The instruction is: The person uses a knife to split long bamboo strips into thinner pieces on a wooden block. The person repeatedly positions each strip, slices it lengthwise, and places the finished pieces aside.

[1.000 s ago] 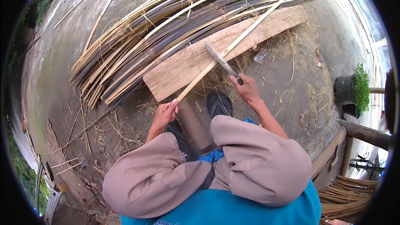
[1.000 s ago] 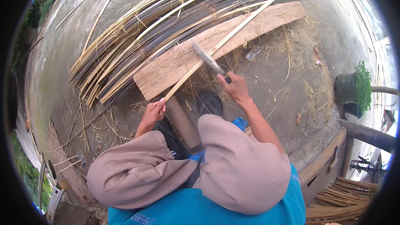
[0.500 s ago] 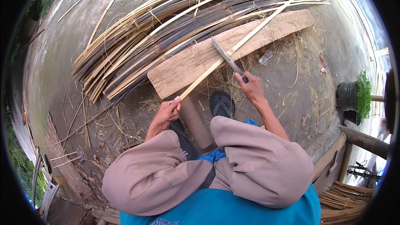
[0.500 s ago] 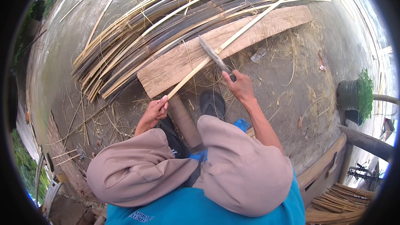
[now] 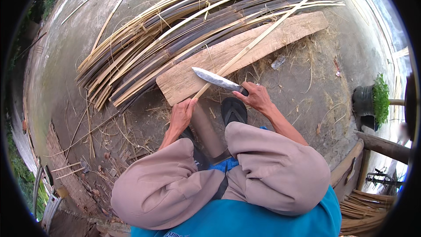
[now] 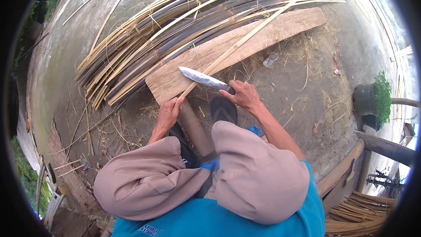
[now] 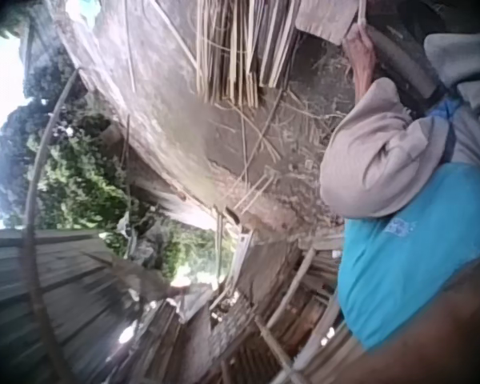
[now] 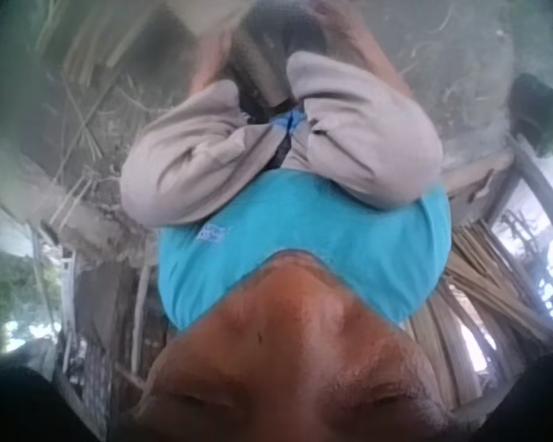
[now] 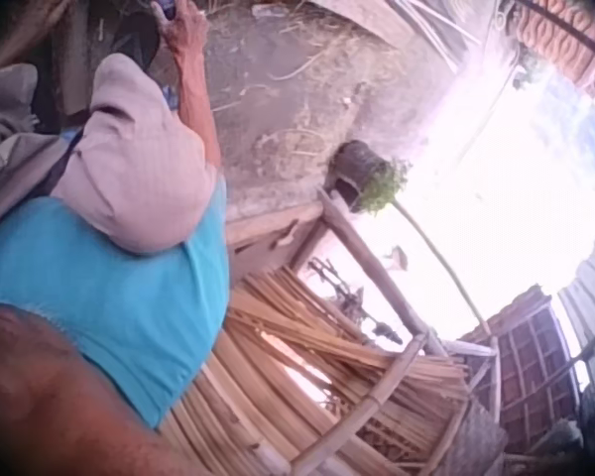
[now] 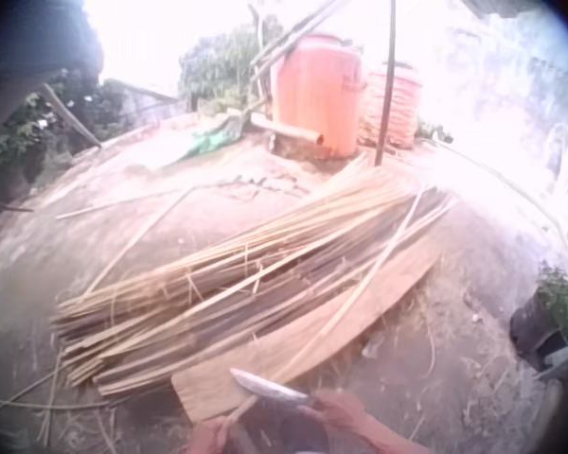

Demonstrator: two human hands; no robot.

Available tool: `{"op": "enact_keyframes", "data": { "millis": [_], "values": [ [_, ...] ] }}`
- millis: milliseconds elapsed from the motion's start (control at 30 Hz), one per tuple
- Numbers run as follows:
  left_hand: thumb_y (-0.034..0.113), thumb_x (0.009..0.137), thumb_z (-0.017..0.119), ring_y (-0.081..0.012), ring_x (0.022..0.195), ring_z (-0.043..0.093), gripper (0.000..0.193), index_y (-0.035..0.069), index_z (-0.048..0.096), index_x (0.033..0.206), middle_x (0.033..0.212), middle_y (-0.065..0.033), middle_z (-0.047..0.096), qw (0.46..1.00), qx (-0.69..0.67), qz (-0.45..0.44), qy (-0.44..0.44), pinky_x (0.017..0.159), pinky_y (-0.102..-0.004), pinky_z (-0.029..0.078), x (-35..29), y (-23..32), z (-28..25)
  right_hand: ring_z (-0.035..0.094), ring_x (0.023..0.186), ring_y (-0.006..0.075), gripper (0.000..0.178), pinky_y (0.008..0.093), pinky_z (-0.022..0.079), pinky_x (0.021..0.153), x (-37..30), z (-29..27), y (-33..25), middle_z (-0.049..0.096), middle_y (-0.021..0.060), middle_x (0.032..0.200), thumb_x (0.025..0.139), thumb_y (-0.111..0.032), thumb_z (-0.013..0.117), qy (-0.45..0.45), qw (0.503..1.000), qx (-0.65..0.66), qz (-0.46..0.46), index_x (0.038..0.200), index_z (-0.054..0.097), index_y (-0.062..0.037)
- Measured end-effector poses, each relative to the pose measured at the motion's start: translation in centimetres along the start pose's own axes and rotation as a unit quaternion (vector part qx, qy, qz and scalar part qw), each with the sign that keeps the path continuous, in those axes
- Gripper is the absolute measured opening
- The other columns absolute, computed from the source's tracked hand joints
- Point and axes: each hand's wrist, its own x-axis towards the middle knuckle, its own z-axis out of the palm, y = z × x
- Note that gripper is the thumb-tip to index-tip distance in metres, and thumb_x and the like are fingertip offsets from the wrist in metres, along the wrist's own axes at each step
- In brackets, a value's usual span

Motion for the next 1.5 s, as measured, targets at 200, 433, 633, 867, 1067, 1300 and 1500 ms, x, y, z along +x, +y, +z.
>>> {"op": "enact_keyframes", "data": {
  "millis": [200, 433, 633, 867, 1067, 1300, 1500],
  "values": [
    [0.044, 0.108, 0.052, -0.0163, 0.054, 0.047, 0.056, 0.004, 0.06, 0.071, 0.054, -0.0049, 0.047, 0.995, -0.037, -0.072, -0.054, 0.055, -0.0371, 0.038, 0.3, -0.4, 0.0, 0.067, 0.066, 0.0403, 0.056, 0.0501, 0.05, 0.059, -2.8, 1.9, -2.1, 0.064, 0.0222, 0.071, 0.097, -0.053, 0.068, 0.006, 0.999, 0.015, -0.048, 0.081, 0.059, -0.0003],
    [0.049, 0.108, 0.052, -0.0117, 0.051, 0.045, 0.059, 0.006, 0.058, 0.068, 0.054, -0.0002, 0.046, 0.998, -0.038, -0.034, -0.029, 0.052, -0.0333, 0.036, 0.0, -1.4, 0.4, 0.065, 0.062, 0.0409, 0.057, 0.0486, 0.049, 0.06, 0.5, 0.8, -1.5, 0.064, 0.0225, 0.066, 0.098, -0.054, 0.067, 0.082, 0.978, 0.136, 0.138, 0.079, 0.06, 0.0],
    [0.048, 0.108, 0.052, -0.0119, 0.051, 0.045, 0.057, 0.006, 0.059, 0.071, 0.054, -0.0008, 0.046, 0.999, -0.033, -0.019, -0.026, 0.051, -0.0329, 0.035, -0.6, -0.8, 0.5, 0.068, 0.067, 0.0409, 0.066, 0.0498, 0.05, 0.063, 2.4, -4.6, 7.5, 0.064, 0.022, 0.066, 0.098, -0.063, 0.06, 0.135, 0.959, 0.044, 0.245, 0.082, 0.063, 0.0011],
    [0.045, 0.109, 0.053, -0.0084, 0.053, 0.042, 0.056, 0.004, 0.058, 0.07, 0.056, 0.0026, 0.045, 0.978, -0.12, -0.106, -0.137, 0.051, -0.0308, 0.033, 0.2, -0.7, -4.8, 0.068, 0.068, 0.0423, 0.061, 0.051, 0.051, 0.065, 2.8, -4.0, 3.9, 0.064, 0.0225, 0.066, 0.099, -0.058, 0.062, 0.097, 0.981, 0.036, 0.165, 0.081, 0.062, 0.0003],
    [0.045, 0.111, 0.051, -0.0045, 0.053, 0.038, 0.05, 0.01, 0.055, 0.075, 0.06, 0.007, 0.046, 0.94, -0.168, -0.234, -0.18, 0.048, -0.0262, 0.028, -7.4, -4.0, -9.1, 0.068, 0.067, 0.0415, 0.064, 0.0511, 0.054, 0.068, 3.8, -4.2, 7.8, 0.065, 0.0221, 0.067, 0.098, -0.06, 0.06, 0.104, 0.985, 0.004, 0.14, 0.077, 0.06, -0.0001],
    [0.047, 0.111, 0.049, -0.0057, 0.052, 0.041, 0.051, 0.008, 0.058, 0.079, 0.059, 0.0058, 0.046, 0.931, -0.183, -0.242, -0.202, 0.048, -0.0261, 0.032, -9.3, -5.3, -10.4, 0.064, 0.049, 0.02, 0.069, 0.0353, 0.05, 0.048, 5.6, -8.4, 11.9, 0.058, 0.0087, 0.057, 0.1, -0.065, 0.056, 0.222, 0.892, 0.182, 0.35, 0.074, 0.061, -0.0009],
    [0.07, 0.101, 0.052, -0.0201, 0.091, 0.067, 0.075, 0.004, 0.059, 0.136, 0.1, -0.0115, 0.069, 0.923, 0.042, -0.218, -0.314, 0.082, -0.0357, 0.054, -0.3, 2.0, -16.4, 0.06, 0.05, 0.0146, 0.056, 0.0324, 0.047, 0.049, 0.4, -2.5, 1.6, 0.057, 0.0057, 0.058, 0.096, -0.053, 0.071, 0.092, 0.915, 0.291, 0.265, 0.076, 0.063, -0.0006]
  ]
}}
